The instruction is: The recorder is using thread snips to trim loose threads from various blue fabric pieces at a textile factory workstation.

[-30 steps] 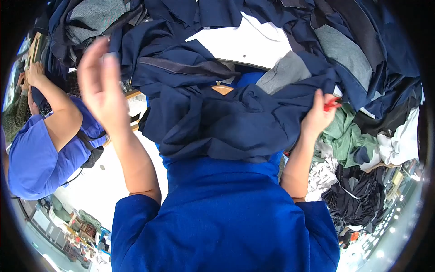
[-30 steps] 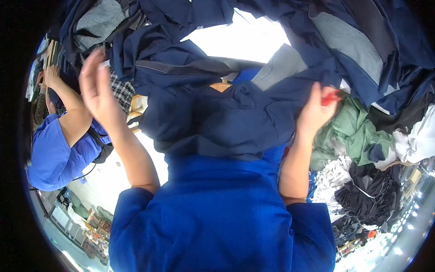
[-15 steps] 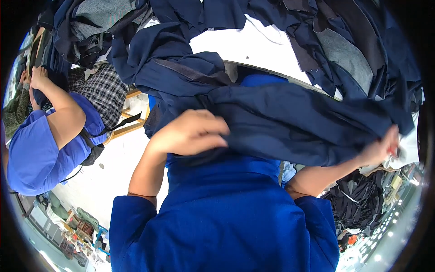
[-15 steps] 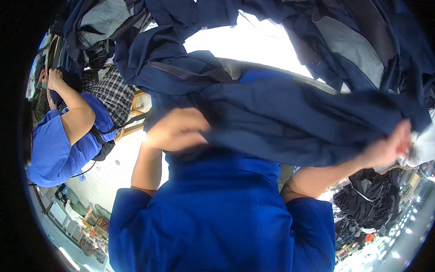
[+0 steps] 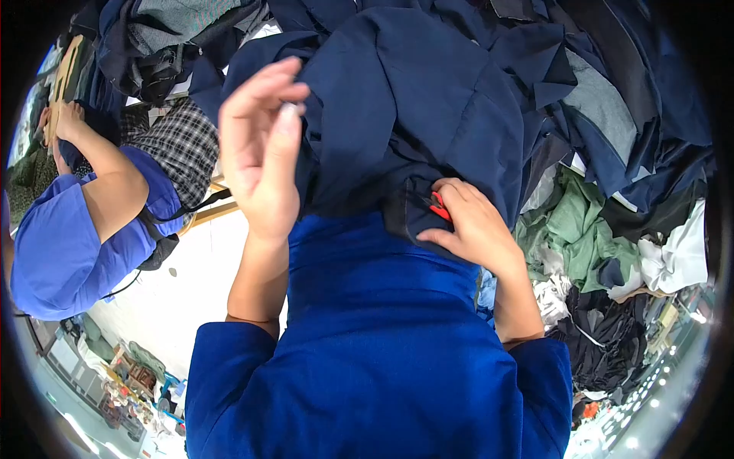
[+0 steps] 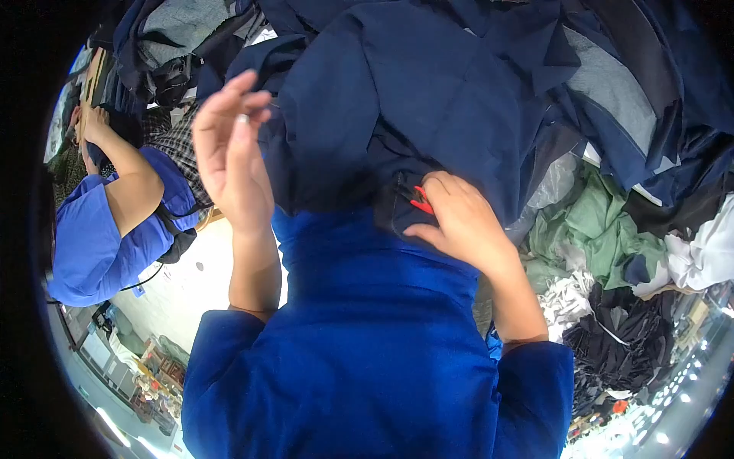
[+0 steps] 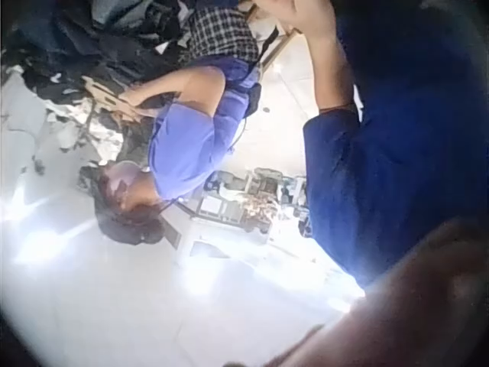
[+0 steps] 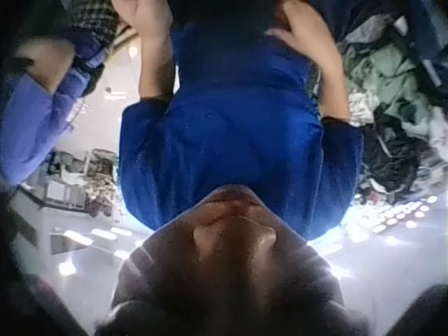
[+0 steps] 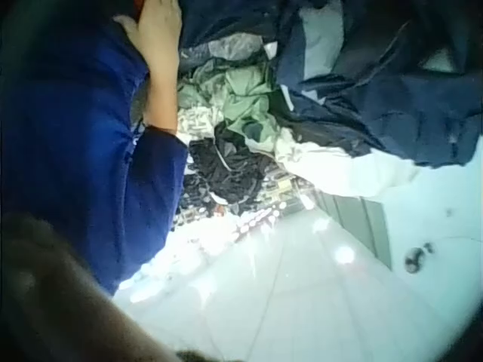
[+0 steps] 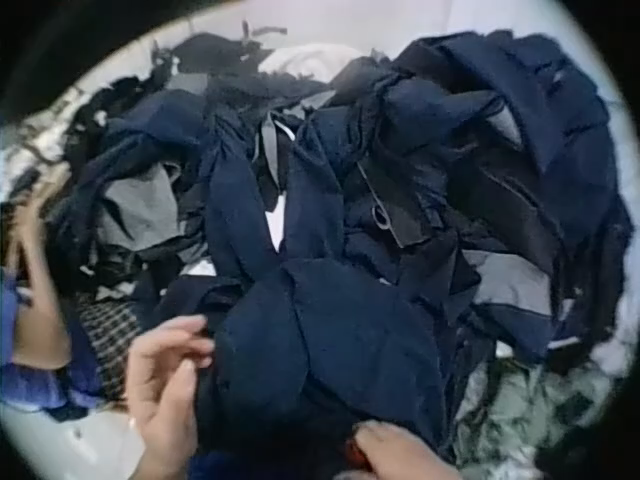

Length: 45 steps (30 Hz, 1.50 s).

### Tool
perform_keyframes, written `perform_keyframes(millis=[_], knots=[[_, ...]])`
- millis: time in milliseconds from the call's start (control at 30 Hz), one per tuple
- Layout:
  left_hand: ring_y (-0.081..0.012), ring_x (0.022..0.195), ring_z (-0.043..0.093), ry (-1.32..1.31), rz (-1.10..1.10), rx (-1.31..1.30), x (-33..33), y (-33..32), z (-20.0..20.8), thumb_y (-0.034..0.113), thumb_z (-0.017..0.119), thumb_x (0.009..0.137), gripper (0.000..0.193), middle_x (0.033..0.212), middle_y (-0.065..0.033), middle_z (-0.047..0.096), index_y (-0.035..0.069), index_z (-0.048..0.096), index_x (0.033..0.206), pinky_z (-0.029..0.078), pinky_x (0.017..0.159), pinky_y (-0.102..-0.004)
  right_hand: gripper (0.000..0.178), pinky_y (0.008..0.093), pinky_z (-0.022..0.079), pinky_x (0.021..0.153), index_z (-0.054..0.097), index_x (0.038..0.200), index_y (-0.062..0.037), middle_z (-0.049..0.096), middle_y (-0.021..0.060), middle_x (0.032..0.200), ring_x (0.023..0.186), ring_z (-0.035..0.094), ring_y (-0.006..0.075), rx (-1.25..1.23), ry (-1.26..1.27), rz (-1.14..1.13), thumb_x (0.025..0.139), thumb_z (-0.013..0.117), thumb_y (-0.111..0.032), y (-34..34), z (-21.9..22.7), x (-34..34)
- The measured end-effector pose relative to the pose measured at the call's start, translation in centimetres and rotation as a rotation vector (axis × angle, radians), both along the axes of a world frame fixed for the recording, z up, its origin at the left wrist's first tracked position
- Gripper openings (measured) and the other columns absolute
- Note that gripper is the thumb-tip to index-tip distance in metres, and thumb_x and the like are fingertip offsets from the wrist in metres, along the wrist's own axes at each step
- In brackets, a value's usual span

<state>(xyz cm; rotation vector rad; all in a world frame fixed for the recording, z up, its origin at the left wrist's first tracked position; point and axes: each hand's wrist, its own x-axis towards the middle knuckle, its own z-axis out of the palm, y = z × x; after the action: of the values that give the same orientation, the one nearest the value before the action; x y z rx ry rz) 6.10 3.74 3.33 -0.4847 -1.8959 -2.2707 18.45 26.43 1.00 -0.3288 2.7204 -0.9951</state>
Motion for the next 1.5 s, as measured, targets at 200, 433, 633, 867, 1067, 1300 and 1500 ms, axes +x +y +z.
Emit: perform_keyframes(millis=[200,433,633,867,1067,1300,1500], knots=[[-0.0183,0.090,0.056,-0.065,-0.259,-0.572,1.8,-1.0,0.3,0.010,0.071,0.070,0.035,0.110,-0.0104,0.055,0.007,0.061,0.103,0.043,0.076,-0.0263,0.030,0.0258,0.035,0.050,0.038,0.068,-0.0040,0.043,0.0036,0.060,0.055,0.042,0.0130,-0.502,-0.255,-0.236,0.077,0.067,-0.006,2.2,-0.5,-0.2],[-0.0303,0.100,0.053,0.150,-0.291,-1.115,-0.4,-5.0,-2.7,0.016,0.073,0.068,0.025,0.112,-0.0139,0.054,0.007,0.063,0.088,0.044,0.081,-0.0357,0.024,0.0250,0.028,0.045,0.041,0.074,-0.0176,0.047,-0.0046,0.054,0.046,0.037,0.0091,-1.690,0.235,-0.115,0.077,0.065,-0.014,7.1,4.7,-0.7],[-0.0032,0.071,0.053,-0.478,0.035,-0.117,-3.3,-6.6,0.2,0.020,0.052,0.093,0.020,0.082,0.0027,0.060,0.002,0.061,0.094,0.042,0.065,-0.0173,0.032,0.0224,0.026,0.034,0.042,0.077,-0.0135,0.061,0.0035,0.062,0.040,0.043,0.0100,-1.772,-0.231,0.763,0.083,0.066,-0.034,7.2,3.8,-3.4],[-0.0141,0.091,0.059,-0.558,0.086,0.418,-4.3,-2.5,1.4,0.022,0.047,0.095,0.031,0.103,-0.0053,0.060,0.000,0.052,0.117,0.045,0.085,-0.0263,0.048,0.0335,0.044,0.082,0.047,0.091,-0.0001,0.049,0.0152,0.117,0.098,0.052,0.0244,-0.527,-0.095,-0.310,0.064,0.079,-0.023,0.6,0.0,-2.5],[-0.0082,0.075,0.054,-0.352,-0.130,0.039,-3.4,-1.5,2.7,0.018,0.043,0.096,0.020,0.082,-0.0054,0.061,0.004,0.050,0.109,0.043,0.072,-0.0206,0.037,0.0283,0.031,0.049,0.040,0.067,-0.0040,0.040,0.0050,0.056,0.052,0.034,0.0140,-0.483,-0.417,-0.024,0.073,0.074,-0.019,-1.3,-0.3,-2.4],[-0.0184,0.057,0.053,0.100,-1.012,0.593,2.1,3.1,5.4,0.039,0.060,0.083,0.037,0.090,-0.0124,0.059,0.002,0.065,0.086,0.041,0.051,-0.0266,0.024,0.0237,0.041,0.065,0.056,0.087,-0.0015,0.061,0.0069,0.090,0.070,0.053,0.0098,-0.590,-0.201,-0.536,0.095,0.045,-0.021,2.1,0.9,-2.8],[-0.0215,0.082,0.054,-0.398,-1.406,1.068,5.1,5.4,12.2,0.039,0.078,0.071,0.051,0.085,-0.0105,0.057,-0.005,0.060,0.089,0.040,0.073,-0.0261,0.029,0.0212,0.037,0.078,0.057,0.111,-0.0018,0.059,0.0014,0.100,0.088,0.051,0.0072,-0.526,0.236,-1.015,0.093,0.053,-0.025,3.3,-4.3,-4.3]])
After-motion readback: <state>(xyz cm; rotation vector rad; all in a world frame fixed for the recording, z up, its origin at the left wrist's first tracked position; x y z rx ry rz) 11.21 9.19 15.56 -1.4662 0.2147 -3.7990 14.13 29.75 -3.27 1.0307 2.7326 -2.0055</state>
